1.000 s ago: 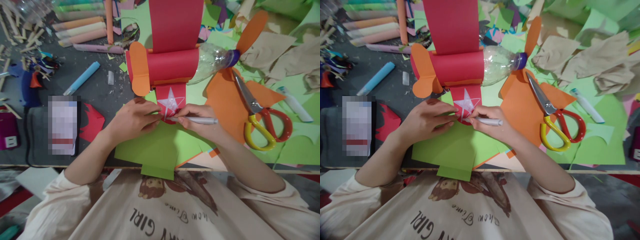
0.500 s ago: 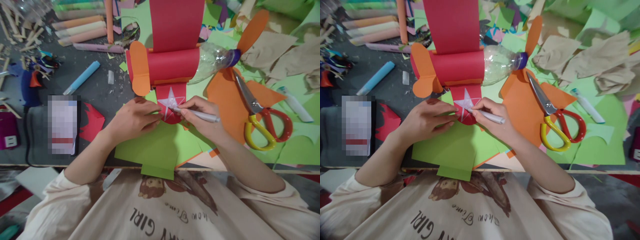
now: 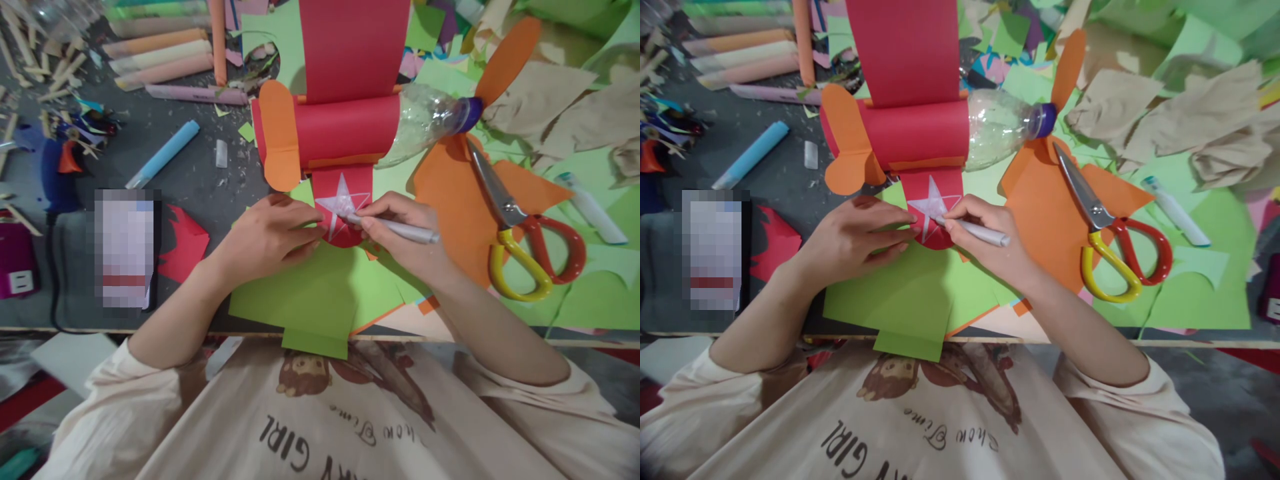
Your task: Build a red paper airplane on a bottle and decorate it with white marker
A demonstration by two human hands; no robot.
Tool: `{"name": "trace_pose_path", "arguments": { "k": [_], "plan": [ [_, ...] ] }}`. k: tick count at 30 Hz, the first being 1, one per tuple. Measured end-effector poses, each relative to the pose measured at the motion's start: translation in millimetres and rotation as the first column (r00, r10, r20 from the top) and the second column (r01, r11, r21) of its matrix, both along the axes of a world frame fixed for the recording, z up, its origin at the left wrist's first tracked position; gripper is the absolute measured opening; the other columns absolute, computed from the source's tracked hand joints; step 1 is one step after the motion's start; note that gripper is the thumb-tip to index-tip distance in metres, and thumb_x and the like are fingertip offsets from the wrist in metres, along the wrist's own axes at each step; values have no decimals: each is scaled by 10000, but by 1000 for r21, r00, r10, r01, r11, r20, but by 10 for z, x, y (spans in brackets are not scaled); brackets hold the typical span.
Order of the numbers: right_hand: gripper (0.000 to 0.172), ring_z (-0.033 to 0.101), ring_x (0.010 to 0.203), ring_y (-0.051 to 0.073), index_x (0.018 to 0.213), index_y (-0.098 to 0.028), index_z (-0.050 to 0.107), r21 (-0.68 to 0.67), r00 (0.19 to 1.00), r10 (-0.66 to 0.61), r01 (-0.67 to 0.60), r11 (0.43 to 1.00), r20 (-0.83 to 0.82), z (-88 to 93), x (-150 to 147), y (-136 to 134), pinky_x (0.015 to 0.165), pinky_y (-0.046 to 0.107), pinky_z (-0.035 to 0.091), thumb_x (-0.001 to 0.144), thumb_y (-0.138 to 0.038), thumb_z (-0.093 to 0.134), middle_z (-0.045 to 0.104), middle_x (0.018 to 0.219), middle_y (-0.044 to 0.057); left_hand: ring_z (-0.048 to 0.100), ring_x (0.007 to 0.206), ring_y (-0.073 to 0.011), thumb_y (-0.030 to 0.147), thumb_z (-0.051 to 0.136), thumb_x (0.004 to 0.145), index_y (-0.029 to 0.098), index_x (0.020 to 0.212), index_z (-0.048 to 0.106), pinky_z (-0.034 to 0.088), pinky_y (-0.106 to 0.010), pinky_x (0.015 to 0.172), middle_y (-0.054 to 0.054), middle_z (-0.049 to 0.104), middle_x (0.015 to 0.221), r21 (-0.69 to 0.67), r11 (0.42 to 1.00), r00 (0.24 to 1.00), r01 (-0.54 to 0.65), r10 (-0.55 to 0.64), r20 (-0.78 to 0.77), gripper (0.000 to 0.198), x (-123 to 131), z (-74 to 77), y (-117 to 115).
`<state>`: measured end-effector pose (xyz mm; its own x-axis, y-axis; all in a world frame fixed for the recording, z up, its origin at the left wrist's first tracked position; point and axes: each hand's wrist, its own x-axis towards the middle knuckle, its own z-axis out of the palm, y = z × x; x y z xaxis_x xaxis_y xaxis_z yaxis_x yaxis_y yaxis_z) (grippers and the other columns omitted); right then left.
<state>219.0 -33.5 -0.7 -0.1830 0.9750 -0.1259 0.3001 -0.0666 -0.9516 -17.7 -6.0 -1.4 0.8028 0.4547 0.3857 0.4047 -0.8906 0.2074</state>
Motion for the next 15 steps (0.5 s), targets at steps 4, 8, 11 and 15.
{"name": "trace_pose_path", "arguments": {
  "k": [4, 8, 11, 15],
  "plan": [
    [188, 450, 475, 99, 640, -207, 611, -15, 990, 137, -137, 990, 12, 16, 15, 17, 446, 237, 342, 798, -293, 666, 558, 548, -26, 717, 862, -150, 161, 489, 980, 178, 994, 622, 541, -318, 809, -21, 751, 979, 17, 1000, 1000, 0, 0, 0, 136, -2, 13, -3],
    [168, 493, 479, 106, 676, -210, 626, -10, 997, 81, -81, 997, -6, -2, 15, 10, 448, 232, 368, 813, -299, 663, 578, 560, -27, 704, 838, -143, 168, 496, 979, 182, 984, 624, 531, -306, 800, -23, 746, 963, 38, 999, 1000, 6, -6, 7, 128, -2, 16, -1],
    [138, 535, 500, 107, 711, -216, 631, 33, 1000, -11, 11, 999, 2, -18, 0, 1, 463, 225, 399, 820, -290, 670, 613, 607, -25, 704, 832, -162, 159, 483, 976, 176, 976, 622, 525, -317, 799, -33, 743, 957, 20, 1000, 1000, -3, 3, -4, 140, -1, 6, 4],
    [208, 464, 461, 85, 637, -208, 602, 34, 997, 70, -70, 997, 14, -19, 1, 8, 429, 214, 354, 801, -312, 674, 566, 553, -35, 706, 843, -159, 180, 481, 985, 188, 970, 633, 519, -317, 798, -36, 746, 964, 28, 999, 1000, 18, -17, -8, 154, -6, 3, 9]
  ]
}}
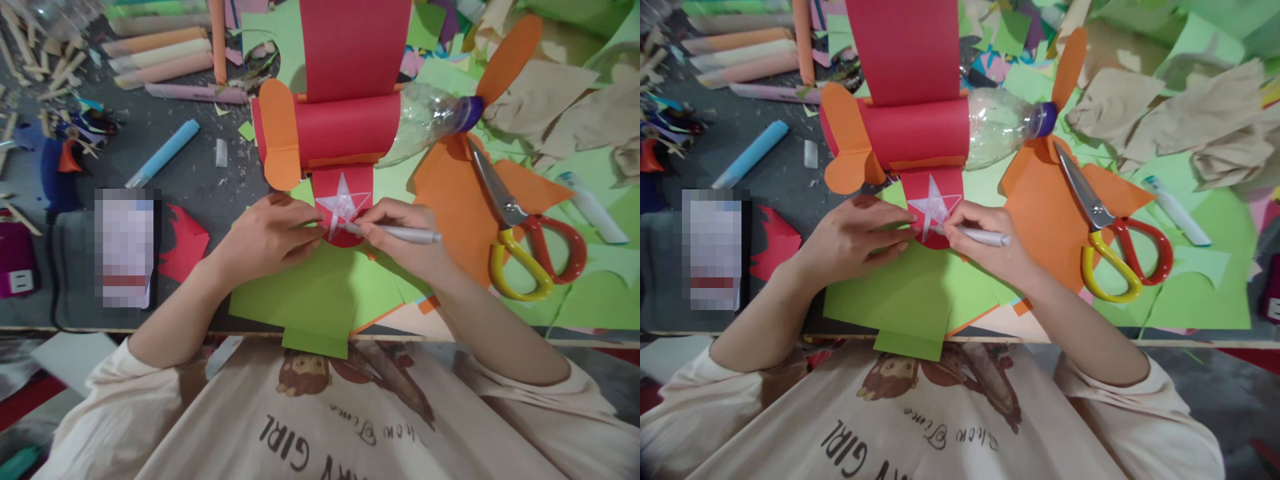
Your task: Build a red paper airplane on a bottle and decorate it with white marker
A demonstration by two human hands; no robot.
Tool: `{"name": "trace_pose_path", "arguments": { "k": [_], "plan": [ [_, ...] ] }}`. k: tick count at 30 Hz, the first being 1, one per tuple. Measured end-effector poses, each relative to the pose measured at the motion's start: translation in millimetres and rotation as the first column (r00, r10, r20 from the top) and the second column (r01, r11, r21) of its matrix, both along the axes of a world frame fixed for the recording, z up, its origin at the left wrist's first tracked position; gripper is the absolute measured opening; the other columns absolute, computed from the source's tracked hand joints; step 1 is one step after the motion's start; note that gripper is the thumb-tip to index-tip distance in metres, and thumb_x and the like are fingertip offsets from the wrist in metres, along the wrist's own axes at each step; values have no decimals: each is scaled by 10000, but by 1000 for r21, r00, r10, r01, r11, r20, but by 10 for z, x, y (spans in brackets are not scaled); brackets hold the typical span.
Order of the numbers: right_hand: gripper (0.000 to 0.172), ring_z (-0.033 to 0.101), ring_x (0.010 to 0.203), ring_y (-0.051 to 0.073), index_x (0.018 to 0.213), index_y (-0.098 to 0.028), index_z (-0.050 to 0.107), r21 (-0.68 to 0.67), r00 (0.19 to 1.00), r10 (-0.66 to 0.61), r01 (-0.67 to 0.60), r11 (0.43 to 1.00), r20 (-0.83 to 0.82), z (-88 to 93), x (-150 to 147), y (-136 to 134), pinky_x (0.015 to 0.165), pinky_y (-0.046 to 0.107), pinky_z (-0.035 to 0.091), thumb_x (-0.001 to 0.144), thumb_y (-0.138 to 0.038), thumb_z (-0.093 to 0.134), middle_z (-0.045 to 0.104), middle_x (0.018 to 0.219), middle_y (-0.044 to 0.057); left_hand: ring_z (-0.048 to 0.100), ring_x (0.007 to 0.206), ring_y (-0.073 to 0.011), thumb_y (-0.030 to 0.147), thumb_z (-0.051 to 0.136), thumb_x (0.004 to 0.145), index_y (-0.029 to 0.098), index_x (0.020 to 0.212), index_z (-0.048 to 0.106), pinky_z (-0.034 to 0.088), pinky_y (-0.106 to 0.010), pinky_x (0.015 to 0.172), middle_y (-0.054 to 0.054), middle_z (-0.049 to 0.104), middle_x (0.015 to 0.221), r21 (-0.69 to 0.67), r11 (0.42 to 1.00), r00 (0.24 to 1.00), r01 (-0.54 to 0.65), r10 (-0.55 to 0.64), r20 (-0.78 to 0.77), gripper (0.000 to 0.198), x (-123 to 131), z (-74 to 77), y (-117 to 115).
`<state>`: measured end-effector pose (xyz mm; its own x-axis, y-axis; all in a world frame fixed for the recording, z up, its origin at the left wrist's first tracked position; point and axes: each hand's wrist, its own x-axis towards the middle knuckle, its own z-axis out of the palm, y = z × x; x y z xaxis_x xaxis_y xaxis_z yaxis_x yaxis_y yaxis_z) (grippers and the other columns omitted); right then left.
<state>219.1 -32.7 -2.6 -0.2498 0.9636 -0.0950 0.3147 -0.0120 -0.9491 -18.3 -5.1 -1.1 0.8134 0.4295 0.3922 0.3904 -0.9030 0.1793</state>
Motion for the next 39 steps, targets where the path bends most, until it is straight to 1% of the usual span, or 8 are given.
{"name": "trace_pose_path", "arguments": {
  "k": [2, 8, 14, 20, 25, 31, 36, 39],
  "plan": [
    [229, 443, 449, 80, 618, -203, 595, -2, 1000, 27, -27, 1000, -8, 0, 6, 0, 418, 211, 340, 803, -313, 673, 547, 531, -38, 711, 854, -154, 186, 480, 989, 192, 974, 639, 518, -314, 805, -34, 750, 969, 0, 1000, 1000, 4, -4, 1, 160, -4, 0, -1],
    [135, 541, 491, 98, 725, -212, 634, -4, 997, -67, 67, 998, -23, -11, 9, -21, 457, 214, 410, 838, -276, 672, 615, 607, -29, 718, 848, -181, 165, 489, 980, 164, 943, 641, 512, -329, 801, -50, 742, 942, -18, 1000, 1000, -3, 4, 14, 156, -3, -9, -13],
    [195, 456, 441, 72, 625, -200, 598, -6, 1000, 2, -2, 1000, -15, -11, 16, -14, 423, 202, 354, 801, -247, 667, 555, 531, -45, 723, 887, -159, 180, 489, 988, 178, 965, 635, 521, -319, 812, -35, 748, 991, -18, 1000, 1000, -1, 1, -5, 147, 0, 3, -11],
    [132, 521, 470, 88, 684, -210, 626, 4, 996, -85, 85, 996, -33, 8, -7, -13, 443, 205, 393, 808, -235, 663, 598, 566, -39, 718, 896, -155, 203, 437, 1009, 202, 956, 633, 512, -310, 841, -25, 749, 989, -25, 999, 999, -24, 23, -36, 202, -6, -5, -10],
    [228, 434, 426, 76, 600, -206, 588, 7, 1000, -18, 18, 1000, -12, 12, -5, -18, 410, 210, 327, 796, -283, 676, 539, 504, -45, 705, 878, -151, 190, 477, 989, 181, 964, 632, 506, -314, 822, -27, 740, 987, -12, 1000, 1000, -1, 1, -5, 157, -6, -13, -7],
    [164, 525, 487, 98, 676, -211, 612, -34, 996, -85, 84, 996, -33, 19, -16, -10, 453, 218, 396, 817, -273, 669, 596, 577, -31, 713, 847, -171, 187, 480, 985, 172, 945, 623, 515, -323, 797, -35, 737, 950, 5, 1000, 1000, 4, -4, 21, 149, 5, -12, -4],
    [235, 462, 453, 87, 603, -207, 573, -34, 999, -35, 35, 999, -4, 14, -6, -11, 427, 216, 359, 802, -287, 668, 550, 524, -38, 713, 858, -160, 197, 485, 988, 182, 961, 622, 513, -315, 801, -26, 742, 968, -3, 1000, 1000, 5, -5, 9, 140, 0, -12, -4],
    [228, 486, 468, 91, 626, -204, 586, -51, 998, -53, 52, 997, -29, 9, -8, -14, 438, 219, 384, 822, -288, 668, 566, 548, -34, 714, 881, -157, 200, 476, 993, 185, 964, 626, 510, -312, 823, -25, 742, 979, -9, 1000, 1000, -7, 7, -4, 154, -5, -2, -9]
  ]
}}
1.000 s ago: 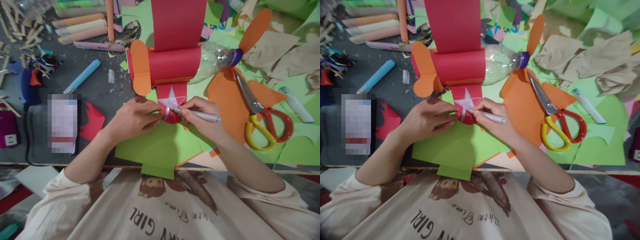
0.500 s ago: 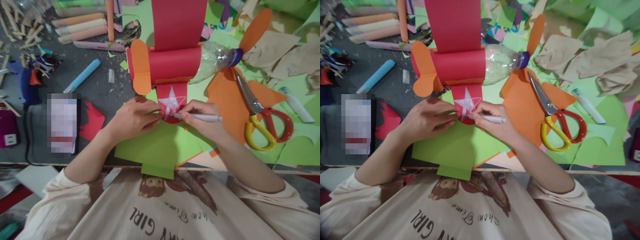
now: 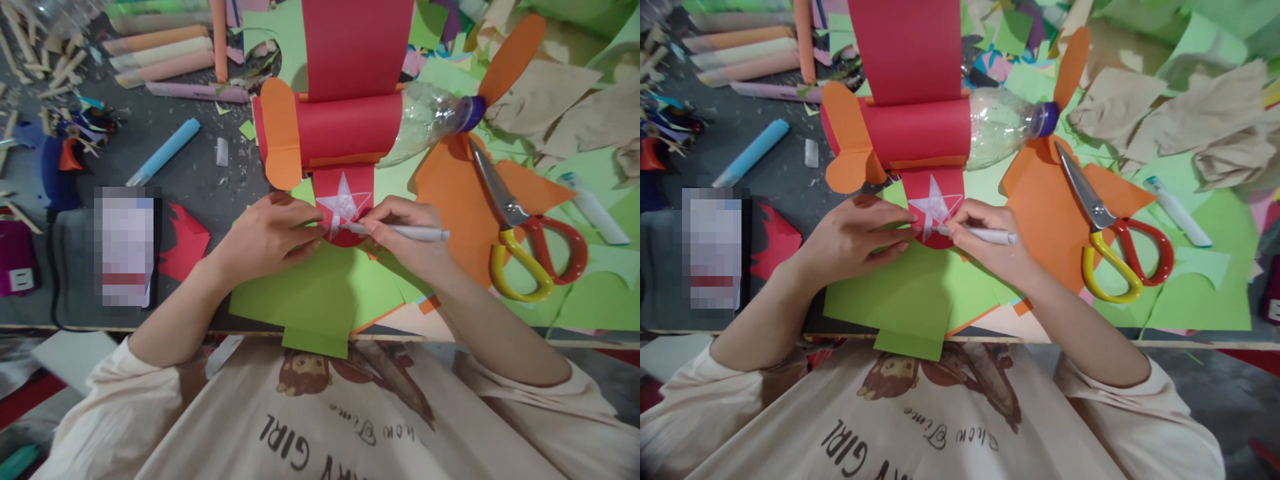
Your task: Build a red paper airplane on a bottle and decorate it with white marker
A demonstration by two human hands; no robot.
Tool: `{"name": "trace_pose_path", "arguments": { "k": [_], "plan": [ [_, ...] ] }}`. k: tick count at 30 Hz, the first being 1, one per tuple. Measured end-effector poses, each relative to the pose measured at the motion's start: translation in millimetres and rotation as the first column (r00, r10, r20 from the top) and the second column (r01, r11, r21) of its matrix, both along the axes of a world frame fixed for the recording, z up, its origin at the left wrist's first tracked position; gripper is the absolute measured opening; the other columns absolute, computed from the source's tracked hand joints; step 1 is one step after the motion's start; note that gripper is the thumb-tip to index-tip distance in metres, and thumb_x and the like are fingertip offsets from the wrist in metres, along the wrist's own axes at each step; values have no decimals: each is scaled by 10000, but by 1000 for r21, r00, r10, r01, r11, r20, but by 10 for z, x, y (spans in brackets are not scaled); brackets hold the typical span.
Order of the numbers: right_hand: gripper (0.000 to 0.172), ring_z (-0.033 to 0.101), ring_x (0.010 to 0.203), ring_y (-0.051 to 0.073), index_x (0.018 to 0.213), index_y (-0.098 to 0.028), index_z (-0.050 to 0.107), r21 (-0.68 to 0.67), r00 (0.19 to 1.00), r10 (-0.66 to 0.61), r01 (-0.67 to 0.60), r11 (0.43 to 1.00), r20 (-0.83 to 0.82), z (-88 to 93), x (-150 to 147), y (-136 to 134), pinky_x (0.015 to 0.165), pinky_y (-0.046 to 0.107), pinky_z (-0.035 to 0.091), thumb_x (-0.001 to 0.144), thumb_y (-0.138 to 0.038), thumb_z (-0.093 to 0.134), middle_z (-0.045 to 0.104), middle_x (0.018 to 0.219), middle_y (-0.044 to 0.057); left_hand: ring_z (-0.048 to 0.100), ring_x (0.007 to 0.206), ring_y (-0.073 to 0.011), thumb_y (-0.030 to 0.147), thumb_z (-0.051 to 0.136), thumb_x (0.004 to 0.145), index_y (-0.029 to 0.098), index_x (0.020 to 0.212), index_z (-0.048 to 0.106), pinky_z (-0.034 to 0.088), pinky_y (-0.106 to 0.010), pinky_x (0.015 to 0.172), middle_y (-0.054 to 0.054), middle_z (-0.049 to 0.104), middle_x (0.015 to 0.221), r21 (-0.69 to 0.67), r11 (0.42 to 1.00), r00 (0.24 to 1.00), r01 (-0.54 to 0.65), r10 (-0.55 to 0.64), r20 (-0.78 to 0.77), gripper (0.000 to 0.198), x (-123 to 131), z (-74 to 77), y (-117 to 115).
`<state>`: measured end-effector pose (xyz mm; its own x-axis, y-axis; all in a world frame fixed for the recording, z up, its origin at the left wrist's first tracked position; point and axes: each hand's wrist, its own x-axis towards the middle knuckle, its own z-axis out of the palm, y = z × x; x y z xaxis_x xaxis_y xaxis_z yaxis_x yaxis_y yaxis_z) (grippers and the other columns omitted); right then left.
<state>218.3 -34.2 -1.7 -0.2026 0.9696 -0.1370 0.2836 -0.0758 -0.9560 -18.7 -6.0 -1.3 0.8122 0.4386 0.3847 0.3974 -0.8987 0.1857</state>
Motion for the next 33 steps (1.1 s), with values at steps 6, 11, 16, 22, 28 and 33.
{"name": "trace_pose_path", "arguments": {
  "k": [6, 11, 16, 22, 28, 33],
  "plan": [
    [227, 476, 459, 87, 607, -206, 572, -3, 1000, -23, 23, 1000, -10, 16, -16, 10, 432, 217, 377, 788, -283, 685, 550, 528, -41, 709, 889, -156, 197, 498, 984, 188, 972, 635, 515, -316, 831, -27, 742, 982, -12, 1000, 1000, 9, -8, 7, 138, -1, -5, 8],
    [242, 487, 467, 95, 609, -208, 584, -35, 999, -33, 33, 999, -22, 7, -9, 8, 429, 224, 388, 799, -319, 686, 565, 540, -32, 717, 872, -172, 182, 521, 970, 173, 970, 629, 523, -333, 808, -45, 744, 973, -8, 1000, 999, 21, -21, 25, 109, 1, -12, 9],
    [223, 503, 464, 93, 629, -208, 582, 3, 998, -51, 51, 999, -21, 6, -4, 2, 434, 220, 392, 814, -265, 694, 559, 546, -40, 713, 901, -153, 193, 470, 994, 217, 968, 626, 524, -318, 830, -21, 746, 987, -40, 999, 999, -11, 9, -34, 161, 1, 5, 5],
    [217, 507, 459, 99, 635, -205, 588, -24, 999, -28, 27, 999, -45, -7, 6, -4, 429, 230, 398, 827, -268, 667, 567, 546, -33, 719, 884, -157, 189, 475, 992, 190, 963, 618, 522, -322, 818, -28, 745, 983, -21, 1000, 1000, 7, -7, 2, 146, -2, 4, 8],
    [236, 495, 455, 93, 602, -209, 583, 8, 998, -56, 56, 998, 2, 10, -14, 7, 422, 223, 382, 794, -292, 692, 557, 523, -38, 724, 882, -158, 188, 477, 988, 207, 954, 619, 524, -317, 821, -21, 749, 979, -28, 1000, 1000, -4, 4, -19, 148, 3, -4, 4],
    [228, 511, 443, 99, 612, -211, 585, -17, 998, -59, 59, 998, -37, 0, -9, 0, 413, 227, 405, 809, -277, 681, 573, 525, -34, 724, 874, -166, 174, 498, 973, 184, 958, 620, 525, -327, 811, -34, 747, 974, -10, 1000, 999, 13, -12, 31, 123, 3, -16, 9]
  ]
}}
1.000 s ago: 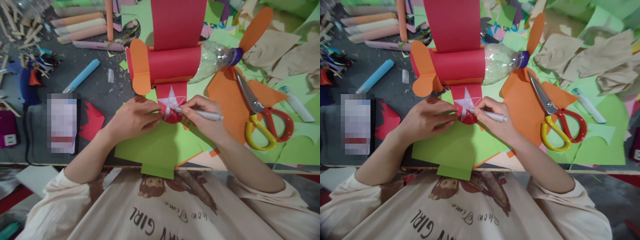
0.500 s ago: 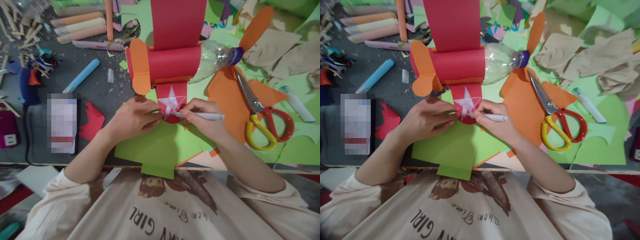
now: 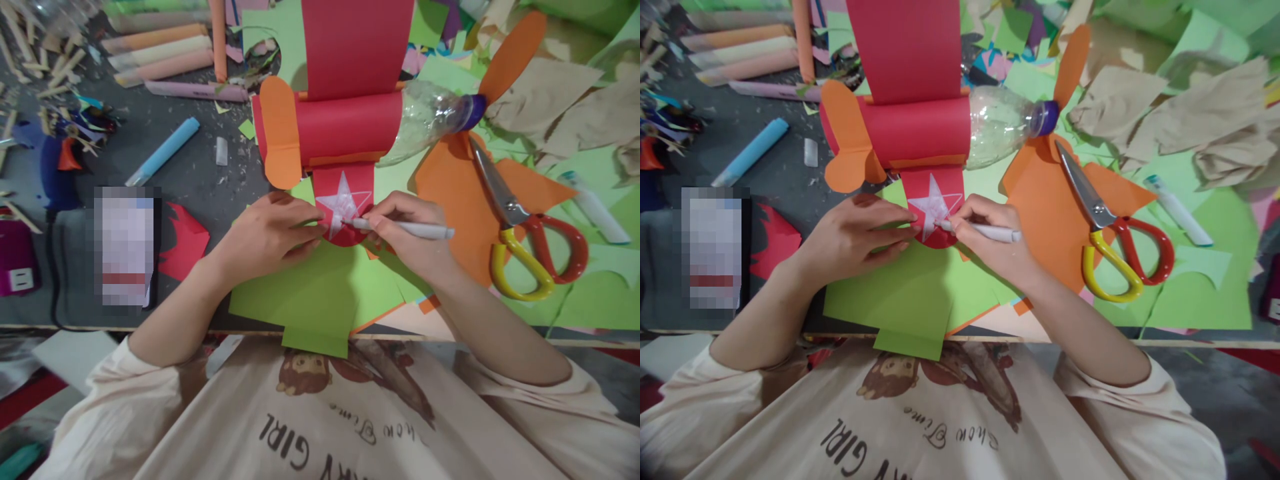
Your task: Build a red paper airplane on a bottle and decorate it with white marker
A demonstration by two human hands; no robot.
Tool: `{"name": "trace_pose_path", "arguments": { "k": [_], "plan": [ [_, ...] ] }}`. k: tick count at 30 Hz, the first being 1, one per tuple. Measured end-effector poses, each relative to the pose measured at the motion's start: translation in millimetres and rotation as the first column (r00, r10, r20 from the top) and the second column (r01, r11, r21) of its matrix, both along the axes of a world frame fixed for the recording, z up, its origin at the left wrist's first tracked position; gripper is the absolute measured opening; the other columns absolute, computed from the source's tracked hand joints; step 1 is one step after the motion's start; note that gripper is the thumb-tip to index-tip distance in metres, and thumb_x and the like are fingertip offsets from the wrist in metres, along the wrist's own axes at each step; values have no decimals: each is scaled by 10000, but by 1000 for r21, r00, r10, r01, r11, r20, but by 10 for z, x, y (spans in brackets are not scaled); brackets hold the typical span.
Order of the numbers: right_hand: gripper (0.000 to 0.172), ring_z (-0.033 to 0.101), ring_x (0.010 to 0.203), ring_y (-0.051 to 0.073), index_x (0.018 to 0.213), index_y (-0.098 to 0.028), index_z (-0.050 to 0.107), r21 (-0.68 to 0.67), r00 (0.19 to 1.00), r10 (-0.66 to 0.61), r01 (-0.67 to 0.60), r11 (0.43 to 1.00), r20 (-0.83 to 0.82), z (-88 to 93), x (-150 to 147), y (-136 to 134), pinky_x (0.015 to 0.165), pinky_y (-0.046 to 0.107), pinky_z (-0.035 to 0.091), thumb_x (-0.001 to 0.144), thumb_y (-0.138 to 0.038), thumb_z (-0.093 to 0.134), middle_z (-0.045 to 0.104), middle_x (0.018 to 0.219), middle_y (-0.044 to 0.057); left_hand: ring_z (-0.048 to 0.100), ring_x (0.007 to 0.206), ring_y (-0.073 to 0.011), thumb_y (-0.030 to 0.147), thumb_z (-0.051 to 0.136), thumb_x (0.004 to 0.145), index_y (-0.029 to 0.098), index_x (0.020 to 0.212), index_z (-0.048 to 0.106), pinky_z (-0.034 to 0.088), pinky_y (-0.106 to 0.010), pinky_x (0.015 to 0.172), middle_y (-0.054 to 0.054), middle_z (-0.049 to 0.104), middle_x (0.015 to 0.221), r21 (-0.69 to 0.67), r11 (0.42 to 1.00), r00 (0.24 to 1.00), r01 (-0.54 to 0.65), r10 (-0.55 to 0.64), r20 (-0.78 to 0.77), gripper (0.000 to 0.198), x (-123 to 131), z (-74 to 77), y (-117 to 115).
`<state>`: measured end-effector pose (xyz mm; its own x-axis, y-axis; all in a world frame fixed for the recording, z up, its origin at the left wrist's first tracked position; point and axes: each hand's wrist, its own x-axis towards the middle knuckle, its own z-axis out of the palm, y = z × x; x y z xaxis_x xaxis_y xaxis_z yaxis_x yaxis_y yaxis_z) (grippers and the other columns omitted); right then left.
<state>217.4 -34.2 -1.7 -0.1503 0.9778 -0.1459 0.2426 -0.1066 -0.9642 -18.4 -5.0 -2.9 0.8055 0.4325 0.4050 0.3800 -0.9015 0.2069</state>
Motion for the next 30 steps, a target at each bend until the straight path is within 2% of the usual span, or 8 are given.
{"name": "trace_pose_path", "arguments": {
  "k": [3, 5, 8, 11, 16, 20, 24, 30],
  "plan": [
    [251, 515, 441, 103, 620, -216, 571, -9, 1000, -23, 23, 1000, 1, 4, -5, 1, 410, 228, 409, 816, -320, 688, 562, 520, -38, 721, 882, -155, 176, 475, 984, 194, 953, 617, 515, -316, 827, -26, 745, 972, -13, 1000, 1000, -14, 14, -16, 147, 6, 7, -8],
    [272, 489, 431, 96, 598, -214, 569, 1, 1000, 5, -5, 1000, 27, 8, -4, 5, 409, 226, 387, 802, -335, 701, 544, 500, -43, 721, 880, -158, 174, 473, 984, 191, 945, 617, 511, -314, 825, -30, 744, 964, -3, 1000, 1000, -16, 16, -17, 150, 10, 13, -10],
    [253, 487, 441, 93, 591, -210, 580, 9, 999, 30, -30, 999, 32, 10, 2, 6, 419, 228, 380, 795, -313, 689, 554, 509, -39, 720, 868, -165, 174, 469, 982, 189, 948, 613, 507, -315, 819, -34, 743, 961, -2, 1000, 1000, -12, 12, -19, 149, 9, 15, -6],
    [208, 517, 456, 102, 617, -212, 584, 8, 1000, -8, 8, 1000, 8, 5, 6, 2, 427, 232, 404, 802, -270, 659, 573, 534, -35, 715, 873, -163, 180, 475, 983, 195, 960, 613, 502, -309, 831, -34, 744, 970, -22, 1000, 1000, -13, 13, -28, 141, 4, 12, -2],
    [218, 481, 446, 96, 580, -214, 582, 24, 999, 21, -22, 999, 40, 0, 8, 1, 422, 231, 365, 780, -263, 654, 553, 501, -38, 709, 885, -157, 189, 479, 984, 198, 960, 624, 505, -316, 828, -26, 743, 974, -14, 1000, 999, -8, 7, -31, 147, 0, 5, -11],
    [200, 516, 467, 109, 610, -216, 591, 18, 999, -22, 21, 1000, 43, 5, 6, -1, 432, 240, 389, 797, -262, 646, 579, 531, -26, 707, 912, -151, 198, 467, 993, 217, 971, 628, 507, -312, 853, -19, 744, 998, -46, 999, 997, -28, 25, -70, 163, -2, 10, -12],
    [208, 489, 437, 100, 581, -216, 572, 23, 999, 11, -12, 1000, 39, 14, 7, -5, 414, 235, 368, 771, -235, 653, 565, 505, -34, 700, 884, -146, 208, 481, 992, 209, 966, 621, 511, -307, 829, -16, 741, 977, 2, 1000, 1000, -11, 11, -29, 143, 0, 12, -5],
    [201, 501, 449, 98, 590, -207, 575, 32, 999, -24, 23, 999, 25, 9, 0, -5, 424, 236, 379, 776, -224, 650, 573, 530, -30, 715, 873, -169, 181, 475, 985, 200, 950, 612, 510, -324, 829, -37, 742, 961, -16, 1000, 1000, -13, 13, -20, 143, 4, 5, -9]
  ]
}}
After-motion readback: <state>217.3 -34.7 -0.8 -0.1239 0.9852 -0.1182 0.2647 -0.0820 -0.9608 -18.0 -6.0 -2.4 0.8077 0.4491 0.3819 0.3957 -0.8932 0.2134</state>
